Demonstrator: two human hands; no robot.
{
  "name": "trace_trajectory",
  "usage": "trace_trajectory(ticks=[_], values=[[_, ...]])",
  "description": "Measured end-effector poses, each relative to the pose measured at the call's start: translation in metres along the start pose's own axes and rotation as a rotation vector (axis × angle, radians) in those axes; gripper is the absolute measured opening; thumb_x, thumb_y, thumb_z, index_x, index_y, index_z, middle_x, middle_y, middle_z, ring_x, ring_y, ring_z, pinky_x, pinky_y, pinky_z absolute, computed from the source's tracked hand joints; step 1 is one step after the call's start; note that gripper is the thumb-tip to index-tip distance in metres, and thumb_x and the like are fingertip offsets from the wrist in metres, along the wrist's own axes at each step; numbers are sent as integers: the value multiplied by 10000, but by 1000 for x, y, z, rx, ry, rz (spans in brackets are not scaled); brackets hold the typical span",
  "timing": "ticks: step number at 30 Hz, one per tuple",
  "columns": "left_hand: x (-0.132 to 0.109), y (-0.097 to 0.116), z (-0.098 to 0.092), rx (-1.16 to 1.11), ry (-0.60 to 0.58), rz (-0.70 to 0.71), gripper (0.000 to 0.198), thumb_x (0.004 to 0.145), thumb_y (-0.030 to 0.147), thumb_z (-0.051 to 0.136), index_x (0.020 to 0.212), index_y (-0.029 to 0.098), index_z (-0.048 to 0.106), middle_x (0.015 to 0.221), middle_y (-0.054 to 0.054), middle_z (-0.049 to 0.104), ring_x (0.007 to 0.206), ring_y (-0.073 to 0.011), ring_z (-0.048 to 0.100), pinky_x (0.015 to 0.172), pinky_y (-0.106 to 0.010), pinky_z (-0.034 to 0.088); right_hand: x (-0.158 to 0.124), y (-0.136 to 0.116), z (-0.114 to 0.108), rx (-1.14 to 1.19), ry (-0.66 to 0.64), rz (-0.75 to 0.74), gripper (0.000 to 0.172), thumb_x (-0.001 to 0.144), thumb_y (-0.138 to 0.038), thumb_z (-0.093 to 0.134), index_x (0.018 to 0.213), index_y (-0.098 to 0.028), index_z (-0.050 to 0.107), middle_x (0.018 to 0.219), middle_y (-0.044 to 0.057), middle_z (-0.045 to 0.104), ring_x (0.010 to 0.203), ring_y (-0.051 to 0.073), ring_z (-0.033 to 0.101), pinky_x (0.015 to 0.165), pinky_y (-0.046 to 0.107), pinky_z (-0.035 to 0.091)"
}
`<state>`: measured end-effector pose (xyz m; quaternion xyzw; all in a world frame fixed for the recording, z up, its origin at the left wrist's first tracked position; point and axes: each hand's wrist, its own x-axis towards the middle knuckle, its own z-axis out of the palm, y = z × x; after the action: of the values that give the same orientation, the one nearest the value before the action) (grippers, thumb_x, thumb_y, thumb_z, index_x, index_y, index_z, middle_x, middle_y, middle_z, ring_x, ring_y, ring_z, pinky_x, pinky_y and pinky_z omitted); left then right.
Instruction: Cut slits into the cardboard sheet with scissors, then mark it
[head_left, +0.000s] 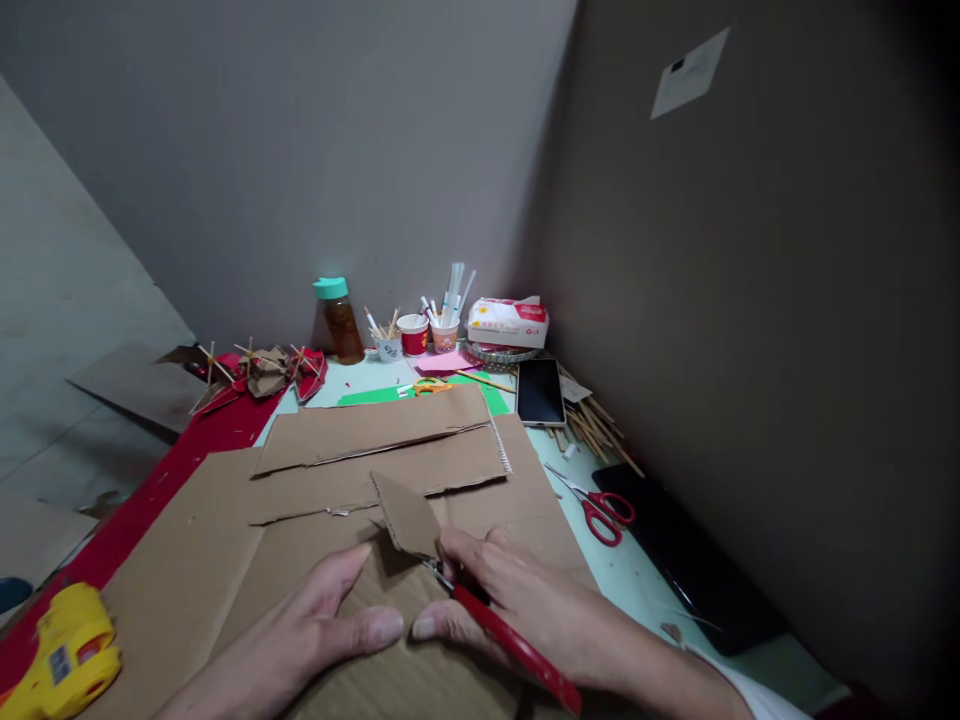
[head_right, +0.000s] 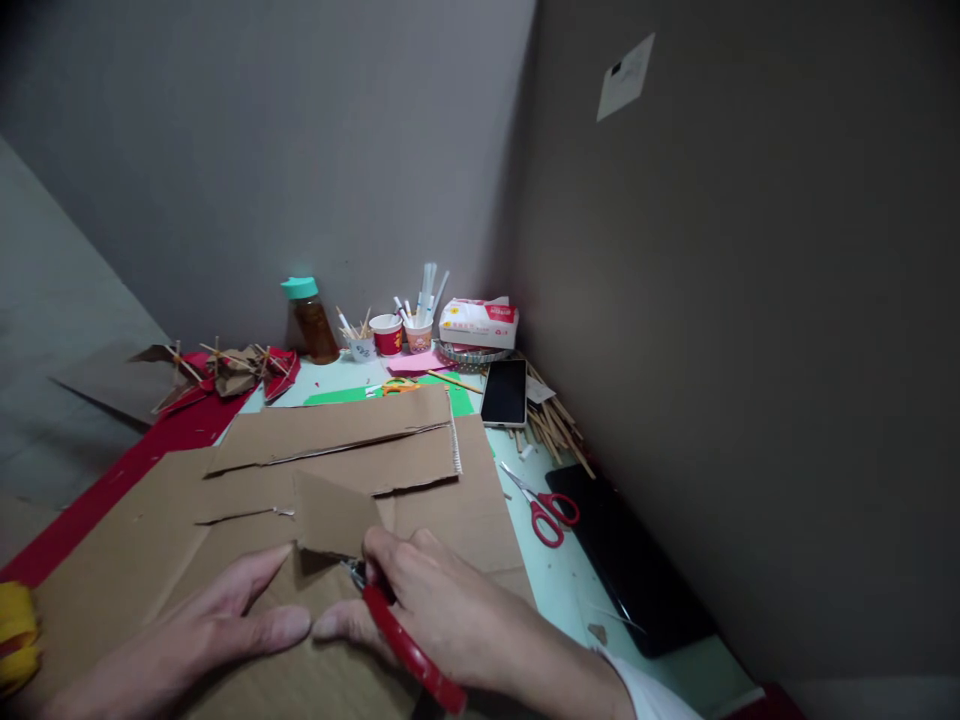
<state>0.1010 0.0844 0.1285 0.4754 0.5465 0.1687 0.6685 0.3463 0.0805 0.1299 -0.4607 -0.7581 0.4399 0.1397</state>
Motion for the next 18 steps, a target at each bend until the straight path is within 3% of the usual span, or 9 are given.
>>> trace_trajectory(ticks=[6,11,14,18], values=[[-1,0,3,-9,-12,41,886,755,618,822,1507,275,502,1633,-52,475,1491,-359,424,1209,-441,412,4,0,-1,58,54,53,584,809,-766,763,931,-235,554,851,5,601,875,239,583,672,287,414],[6,-5,-2,38,-90,76,889,769,659,796,1516,297,479,1636,-53,472,1497,-355,422,1239,-472,376,5,8,6,57,75,22,512,925,-736,645,909,-243,507,819,-6,528,848,224,518,680,295,360],[8,-8,-4,8,-119,107,870,761,634,814,1500,295,504,1613,-48,503,1481,-359,441,1236,-473,382,5,10,8,71,67,21,531,904,-756,651,887,-247,501,774,-8,514,827,225,506,641,285,337],[5,-9,-1,-31,22,67,887,680,623,877,1440,275,580,1540,-78,579,1486,-384,439,1231,-490,391,8,11,8,92,90,39,567,785,-752,787,894,-248,552,791,-10,564,828,222,532,631,275,359]])
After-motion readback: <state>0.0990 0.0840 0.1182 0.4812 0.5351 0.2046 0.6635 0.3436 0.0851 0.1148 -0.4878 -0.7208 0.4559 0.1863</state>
